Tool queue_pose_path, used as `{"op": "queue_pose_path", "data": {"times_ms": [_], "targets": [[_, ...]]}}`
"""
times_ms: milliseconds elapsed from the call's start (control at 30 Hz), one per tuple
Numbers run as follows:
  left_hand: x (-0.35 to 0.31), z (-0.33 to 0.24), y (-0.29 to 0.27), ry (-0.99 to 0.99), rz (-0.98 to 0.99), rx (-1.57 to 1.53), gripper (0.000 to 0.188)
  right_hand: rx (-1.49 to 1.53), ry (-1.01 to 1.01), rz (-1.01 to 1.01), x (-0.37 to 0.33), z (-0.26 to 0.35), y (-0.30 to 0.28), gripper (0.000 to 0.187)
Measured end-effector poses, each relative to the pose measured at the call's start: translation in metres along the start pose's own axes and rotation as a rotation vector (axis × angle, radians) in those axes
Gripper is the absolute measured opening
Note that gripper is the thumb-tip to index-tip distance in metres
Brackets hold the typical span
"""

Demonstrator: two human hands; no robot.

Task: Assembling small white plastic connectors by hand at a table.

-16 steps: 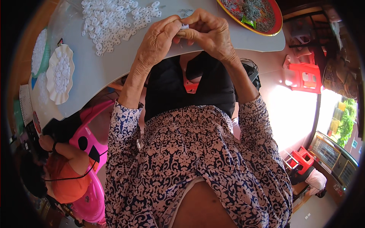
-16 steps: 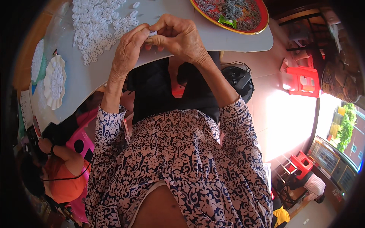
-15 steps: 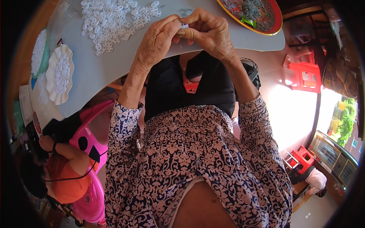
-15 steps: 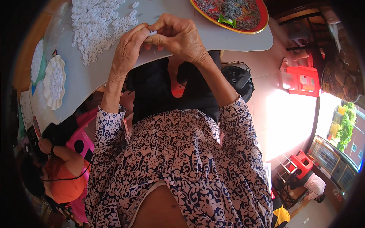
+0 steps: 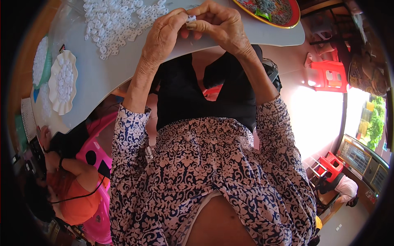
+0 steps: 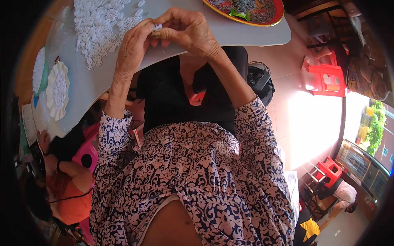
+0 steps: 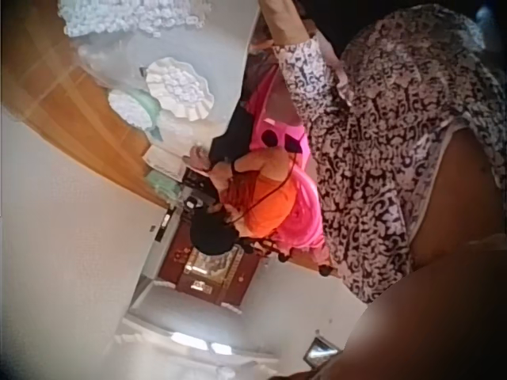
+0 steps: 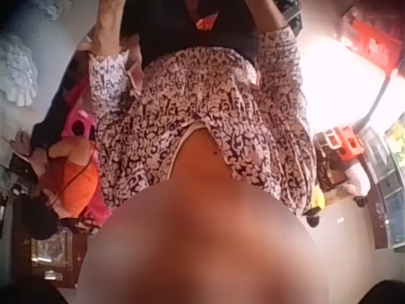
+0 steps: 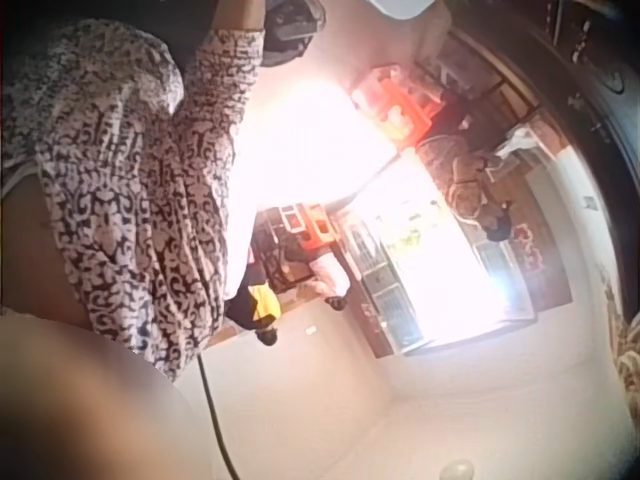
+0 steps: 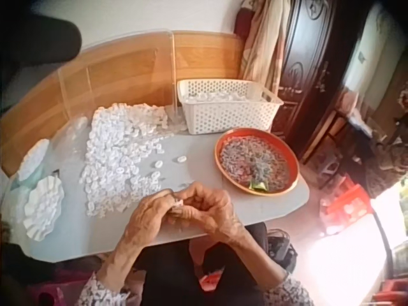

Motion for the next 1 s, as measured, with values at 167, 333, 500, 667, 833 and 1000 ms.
{"op": "queue_pose_path", "data": {"times_ms": [167,333,500,667,833,1000], "targets": [[-0.004,-0.013,0.001,0.047,-0.063,0.157,0.03,0.002,0.004,-0.028,-0.001,-0.001,0.0,0.015],[-0.006,-0.014,0.004,0.072,-0.074,0.133,0.031,-0.125,-0.067,-0.039,-0.003,0.007,0.003,0.015],[-0.008,-0.019,0.006,0.128,-0.098,0.169,0.031,-0.293,-0.105,-0.055,-0.004,0.01,0.002,0.016],[-0.012,-0.026,0.009,0.208,-0.085,0.304,0.028,-0.272,-0.105,-0.065,-0.006,0.013,0.001,0.016],[-0.007,-0.013,0.009,0.032,-0.01,0.112,0.032,-0.382,-0.098,-0.033,-0.004,0.015,-0.002,0.014],[-0.004,-0.009,0.007,0.042,-0.014,0.012,0.032,-0.033,-0.026,-0.111,-0.002,0.004,-0.004,0.02]]}}
Point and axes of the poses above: each hand's wrist, its own x-axis towards the middle knuckle, its own y-axis out of the palm, z = x × y, the point moved 5 cm from there along x, towards the middle knuckle, and after that the axes turned 11 degrees about -y, right-handed, at the moved point
